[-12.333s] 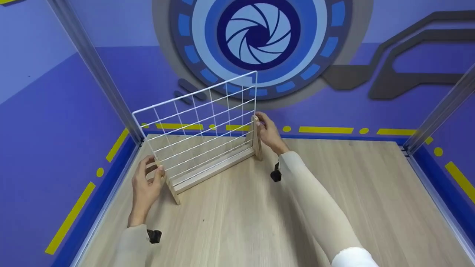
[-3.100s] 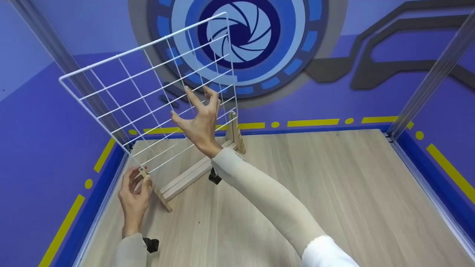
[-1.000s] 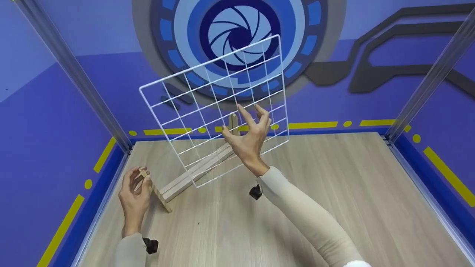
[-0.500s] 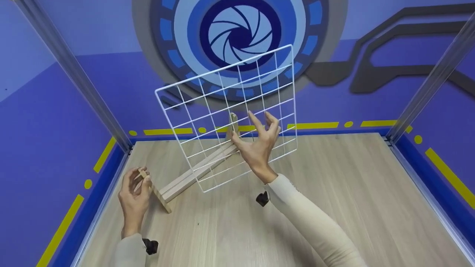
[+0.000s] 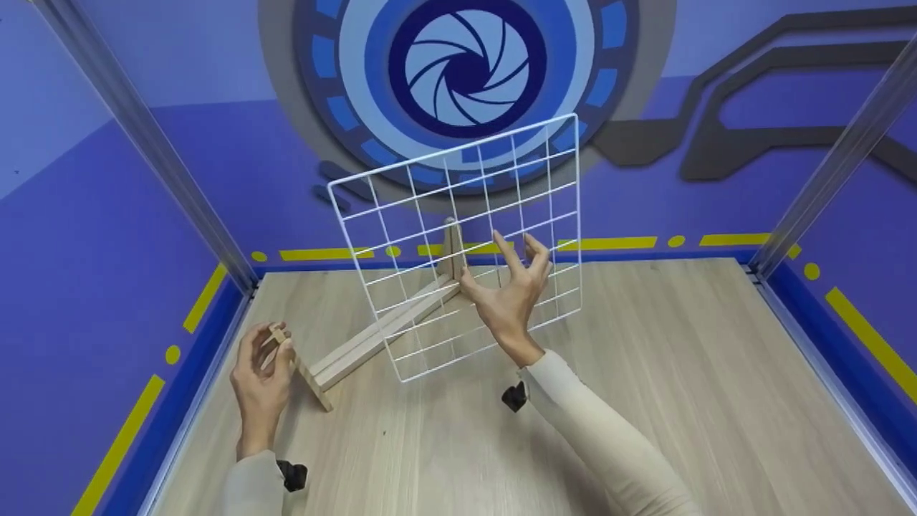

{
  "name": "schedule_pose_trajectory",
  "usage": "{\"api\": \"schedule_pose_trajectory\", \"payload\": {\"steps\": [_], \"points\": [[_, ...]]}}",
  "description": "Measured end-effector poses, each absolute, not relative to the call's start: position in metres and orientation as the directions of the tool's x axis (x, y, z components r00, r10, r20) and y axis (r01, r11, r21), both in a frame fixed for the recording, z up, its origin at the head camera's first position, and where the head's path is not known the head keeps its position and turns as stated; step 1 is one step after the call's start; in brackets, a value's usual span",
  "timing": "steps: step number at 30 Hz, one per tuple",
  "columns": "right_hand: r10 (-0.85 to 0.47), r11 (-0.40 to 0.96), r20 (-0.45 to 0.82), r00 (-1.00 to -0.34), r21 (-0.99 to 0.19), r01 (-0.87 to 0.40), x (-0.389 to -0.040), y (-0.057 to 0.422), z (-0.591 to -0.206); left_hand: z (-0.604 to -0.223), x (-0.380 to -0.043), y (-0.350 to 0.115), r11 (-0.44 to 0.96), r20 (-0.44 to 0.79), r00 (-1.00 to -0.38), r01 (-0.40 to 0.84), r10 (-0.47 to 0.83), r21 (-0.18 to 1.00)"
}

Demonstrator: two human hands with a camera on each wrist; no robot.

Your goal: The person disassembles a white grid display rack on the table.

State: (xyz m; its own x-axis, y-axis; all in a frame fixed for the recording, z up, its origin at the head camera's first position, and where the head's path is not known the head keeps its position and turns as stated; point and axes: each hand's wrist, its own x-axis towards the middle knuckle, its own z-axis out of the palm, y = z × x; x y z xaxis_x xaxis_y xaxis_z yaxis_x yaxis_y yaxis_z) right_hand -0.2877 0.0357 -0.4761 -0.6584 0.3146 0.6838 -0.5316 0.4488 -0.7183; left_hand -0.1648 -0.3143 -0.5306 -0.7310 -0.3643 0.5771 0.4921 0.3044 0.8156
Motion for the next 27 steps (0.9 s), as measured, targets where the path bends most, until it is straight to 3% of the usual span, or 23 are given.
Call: {"api": "schedule_pose_trajectory", "payload": {"steps": [27], "points": [[0.377, 0.564, 0.675, -0.635, -0.711, -0.421, -0.292, 0.093, -0.517, -0.532, -0.166, -0.314, 0.314, 0.588, -0.719, 0.498, -0.371, 0.808]]}}
